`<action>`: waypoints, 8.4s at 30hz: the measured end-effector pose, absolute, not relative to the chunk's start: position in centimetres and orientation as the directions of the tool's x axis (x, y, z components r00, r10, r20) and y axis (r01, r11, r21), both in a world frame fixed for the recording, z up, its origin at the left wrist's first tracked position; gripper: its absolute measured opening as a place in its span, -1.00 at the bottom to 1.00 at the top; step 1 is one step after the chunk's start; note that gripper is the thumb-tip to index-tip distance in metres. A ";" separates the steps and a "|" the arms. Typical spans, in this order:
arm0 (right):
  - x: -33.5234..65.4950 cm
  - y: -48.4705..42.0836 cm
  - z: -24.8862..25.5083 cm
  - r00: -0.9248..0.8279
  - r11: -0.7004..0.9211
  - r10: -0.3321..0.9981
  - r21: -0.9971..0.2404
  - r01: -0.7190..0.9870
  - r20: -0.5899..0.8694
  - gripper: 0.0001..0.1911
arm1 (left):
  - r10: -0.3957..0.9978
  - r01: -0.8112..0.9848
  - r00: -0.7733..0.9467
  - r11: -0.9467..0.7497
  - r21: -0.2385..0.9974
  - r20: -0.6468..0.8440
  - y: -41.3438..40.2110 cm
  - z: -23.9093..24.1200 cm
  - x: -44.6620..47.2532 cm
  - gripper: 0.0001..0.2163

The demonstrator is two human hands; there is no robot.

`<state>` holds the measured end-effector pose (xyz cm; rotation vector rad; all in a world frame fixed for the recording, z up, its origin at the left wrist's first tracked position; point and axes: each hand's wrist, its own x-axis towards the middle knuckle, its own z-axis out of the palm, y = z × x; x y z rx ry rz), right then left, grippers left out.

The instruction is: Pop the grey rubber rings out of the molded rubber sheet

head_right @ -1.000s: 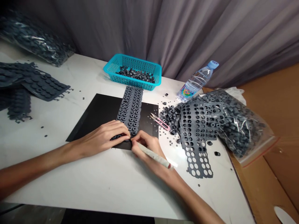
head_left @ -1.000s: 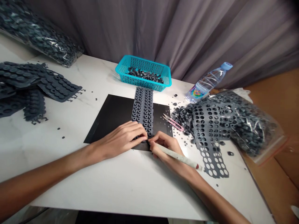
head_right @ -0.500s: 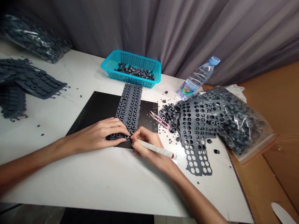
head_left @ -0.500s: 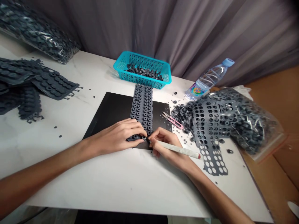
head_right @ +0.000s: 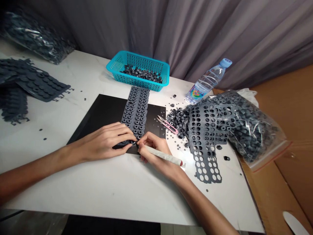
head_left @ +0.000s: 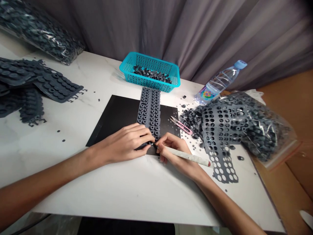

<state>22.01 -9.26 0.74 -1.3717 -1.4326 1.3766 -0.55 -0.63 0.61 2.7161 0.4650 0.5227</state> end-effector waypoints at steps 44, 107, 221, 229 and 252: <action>22.3 -8.9 1.0 -0.206 -0.142 0.962 -0.974 0.179 -0.178 -0.86 | 0.407 0.185 0.856 -0.817 0.546 0.319 -0.4 0.1 -0.7 -0.88; 23.7 -8.3 0.1 0.025 -0.020 1.000 -0.918 0.395 -0.012 -0.74 | 0.613 0.041 0.735 0.388 0.921 -0.290 -0.6 2.1 -0.8 -0.61; 24.7 -7.9 -0.3 0.080 0.023 0.996 -0.962 0.273 0.046 -0.78 | 0.616 0.040 0.679 0.513 0.858 -0.400 -1.6 3.0 1.9 -0.64; 25.2 -7.3 -0.2 0.011 0.230 0.963 -0.844 0.484 0.269 -0.80 | 0.744 0.008 0.666 -0.084 0.996 0.057 4.8 3.9 5.9 -0.74; 22.6 -9.2 0.6 -0.111 -0.109 0.986 -0.985 0.134 -0.124 -0.86 | 0.493 0.319 0.855 -0.744 0.587 0.161 -0.7 2.3 -0.9 -0.84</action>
